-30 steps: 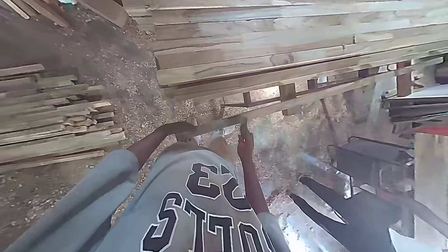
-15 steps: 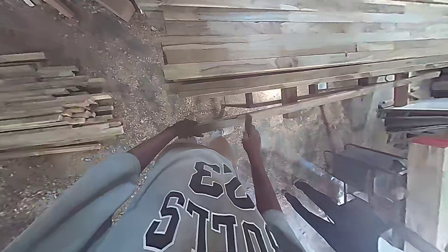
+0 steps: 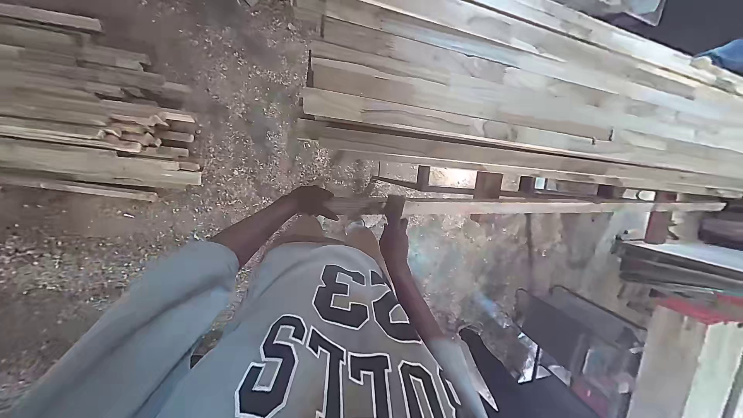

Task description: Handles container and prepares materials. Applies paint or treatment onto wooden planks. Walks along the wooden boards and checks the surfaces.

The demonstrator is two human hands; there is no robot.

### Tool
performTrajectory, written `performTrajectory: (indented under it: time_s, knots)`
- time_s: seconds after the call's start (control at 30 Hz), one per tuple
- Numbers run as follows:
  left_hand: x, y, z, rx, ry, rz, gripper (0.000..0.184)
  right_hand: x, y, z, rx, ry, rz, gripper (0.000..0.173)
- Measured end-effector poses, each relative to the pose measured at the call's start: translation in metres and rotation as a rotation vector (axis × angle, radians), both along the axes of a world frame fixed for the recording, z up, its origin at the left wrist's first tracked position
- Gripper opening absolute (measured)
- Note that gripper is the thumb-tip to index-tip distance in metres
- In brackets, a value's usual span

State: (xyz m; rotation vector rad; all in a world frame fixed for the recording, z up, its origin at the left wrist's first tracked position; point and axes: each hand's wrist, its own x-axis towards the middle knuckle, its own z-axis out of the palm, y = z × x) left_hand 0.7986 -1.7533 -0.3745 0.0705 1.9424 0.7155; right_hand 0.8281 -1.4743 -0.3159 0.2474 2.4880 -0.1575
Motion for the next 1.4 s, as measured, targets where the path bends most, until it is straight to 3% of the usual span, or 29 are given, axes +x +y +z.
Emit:
performTrajectory:
  time_s: [0.13,0.23,0.33,0.43,0.5,0.57,0.63,0.73,0.87,0.93,1.07,1.17,1.27,1.33,1.4]
  knots:
    - [0.001,0.0,-0.003,-0.018,0.056,-0.004,0.071,0.026,0.036,0.023,-0.004,-0.176,0.021,0.06]
    - [0.003,0.007,0.014,-0.099,0.071,-0.063,0.068,0.008,0.073,0.056,-0.101,-0.09,0.122,0.06]
    - [0.008,0.014,0.02,-0.192,0.103,-0.065,0.066,-0.062,0.09,0.085,-0.15,0.085,0.449,0.063]
    - [0.014,0.023,0.035,-0.261,0.126,-0.072,0.059,-0.124,0.078,0.083,-0.186,0.111,0.923,0.069]
    - [0.018,0.026,0.042,-0.281,0.14,-0.055,0.057,-0.138,0.054,0.071,-0.267,0.124,1.186,0.046]
    - [0.021,0.028,0.044,-0.294,0.146,-0.049,0.058,-0.135,0.039,0.066,-0.267,0.136,1.315,0.036]
    - [0.02,0.027,0.043,-0.299,0.147,-0.046,0.059,-0.136,0.048,0.067,-0.202,0.095,1.293,0.037]
    - [0.026,0.028,0.041,-0.295,0.165,-0.023,0.058,-0.143,0.085,0.072,-0.061,0.075,1.221,0.044]
    - [0.023,0.028,0.041,-0.266,0.16,0.002,0.056,-0.142,0.111,0.107,0.297,-0.014,1.034,0.027]
    - [0.022,0.022,0.041,-0.259,0.121,0.002,0.061,-0.136,0.12,0.122,0.358,-0.116,0.82,0.023]
    - [-0.003,0.017,0.028,-0.183,0.02,-0.06,0.077,-0.112,0.191,0.12,0.038,-0.235,0.221,0.038]
    - [-0.012,0.005,-0.003,-0.049,-0.049,-0.035,0.066,-0.057,0.241,0.067,-0.562,-0.057,-0.458,0.028]
    - [-0.018,0.002,-0.009,0.006,-0.189,-0.01,0.057,-0.014,0.255,0.035,-0.923,0.038,-1.008,0.038]
    - [-0.024,0.005,-0.008,-0.018,-0.183,-0.054,0.057,-0.011,0.267,0.022,-0.971,0.18,-1.09,0.039]
    - [-0.028,0.009,-0.002,-0.056,-0.124,-0.136,0.066,-0.021,0.282,0.012,-0.873,0.355,-0.994,0.044]
